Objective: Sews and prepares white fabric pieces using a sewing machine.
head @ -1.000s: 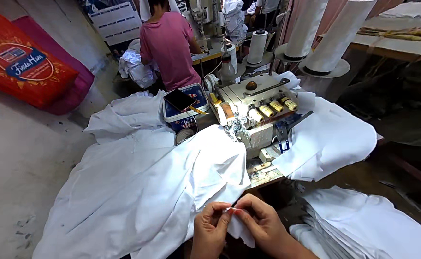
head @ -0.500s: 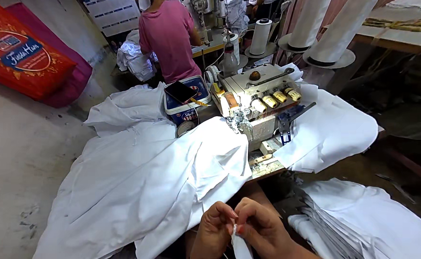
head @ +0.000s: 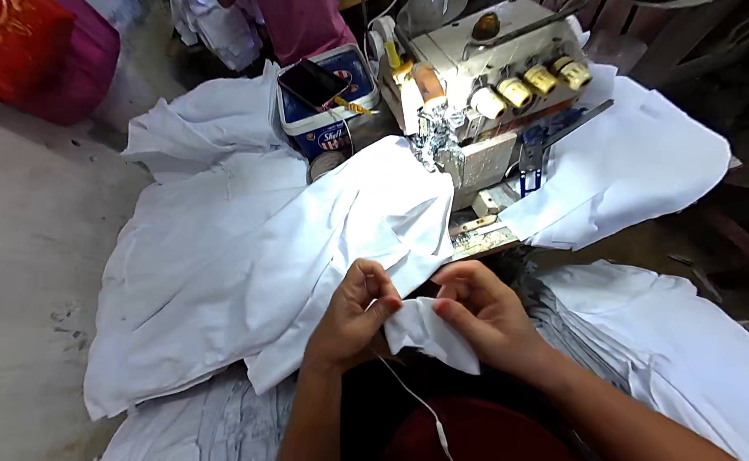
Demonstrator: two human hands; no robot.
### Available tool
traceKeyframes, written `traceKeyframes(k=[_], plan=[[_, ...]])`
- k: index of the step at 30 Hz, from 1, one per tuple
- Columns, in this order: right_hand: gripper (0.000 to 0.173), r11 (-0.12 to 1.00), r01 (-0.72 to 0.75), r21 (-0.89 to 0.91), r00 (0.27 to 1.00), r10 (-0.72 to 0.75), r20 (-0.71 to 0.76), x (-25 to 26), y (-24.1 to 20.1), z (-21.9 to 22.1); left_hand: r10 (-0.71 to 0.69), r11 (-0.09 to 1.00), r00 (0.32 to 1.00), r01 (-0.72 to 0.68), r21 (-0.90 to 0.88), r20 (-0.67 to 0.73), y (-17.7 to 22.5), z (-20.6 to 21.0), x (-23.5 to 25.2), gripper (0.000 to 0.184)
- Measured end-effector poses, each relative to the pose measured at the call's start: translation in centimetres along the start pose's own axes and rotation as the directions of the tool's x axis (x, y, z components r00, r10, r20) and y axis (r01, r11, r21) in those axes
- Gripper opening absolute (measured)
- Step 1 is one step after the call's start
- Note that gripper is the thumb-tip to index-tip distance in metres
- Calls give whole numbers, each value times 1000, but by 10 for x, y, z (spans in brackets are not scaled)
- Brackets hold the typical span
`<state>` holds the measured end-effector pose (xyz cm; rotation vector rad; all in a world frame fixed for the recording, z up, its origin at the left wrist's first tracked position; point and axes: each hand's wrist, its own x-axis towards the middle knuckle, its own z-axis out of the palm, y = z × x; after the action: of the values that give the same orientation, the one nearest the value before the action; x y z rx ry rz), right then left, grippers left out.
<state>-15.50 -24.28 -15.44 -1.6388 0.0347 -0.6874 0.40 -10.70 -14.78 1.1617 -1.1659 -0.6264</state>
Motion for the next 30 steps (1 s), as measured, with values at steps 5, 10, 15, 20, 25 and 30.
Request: traceKeyframes(k=[5,10,15,20,25,30], plan=[[16,966,-258,1,940,251,233,8,1,-13,17,847,980,91,524,-199,-4,11,2,24],[11,898,-390,204,919,394,24,10,5,-3,-27,994,959,55,92,-281,-23,55,-39,55],[9,890,-423,169,904,426,19,11,9,-3,316,863,920,-176,474,-233,-57,48,-43,24],[20,941,-307,-145,907,335,255,12,8,-20,197,722,968,-249,646,153,-15,2,-21,25],[35,982,-175,-70,864,187,468,12,4,-28,-34,929,920,-115,351,391,-9,-7,6,38],[22,993,-111,29,895,87,437,6,4,-39,-166,826,832,411,-386,529,-39,13,15,18]])
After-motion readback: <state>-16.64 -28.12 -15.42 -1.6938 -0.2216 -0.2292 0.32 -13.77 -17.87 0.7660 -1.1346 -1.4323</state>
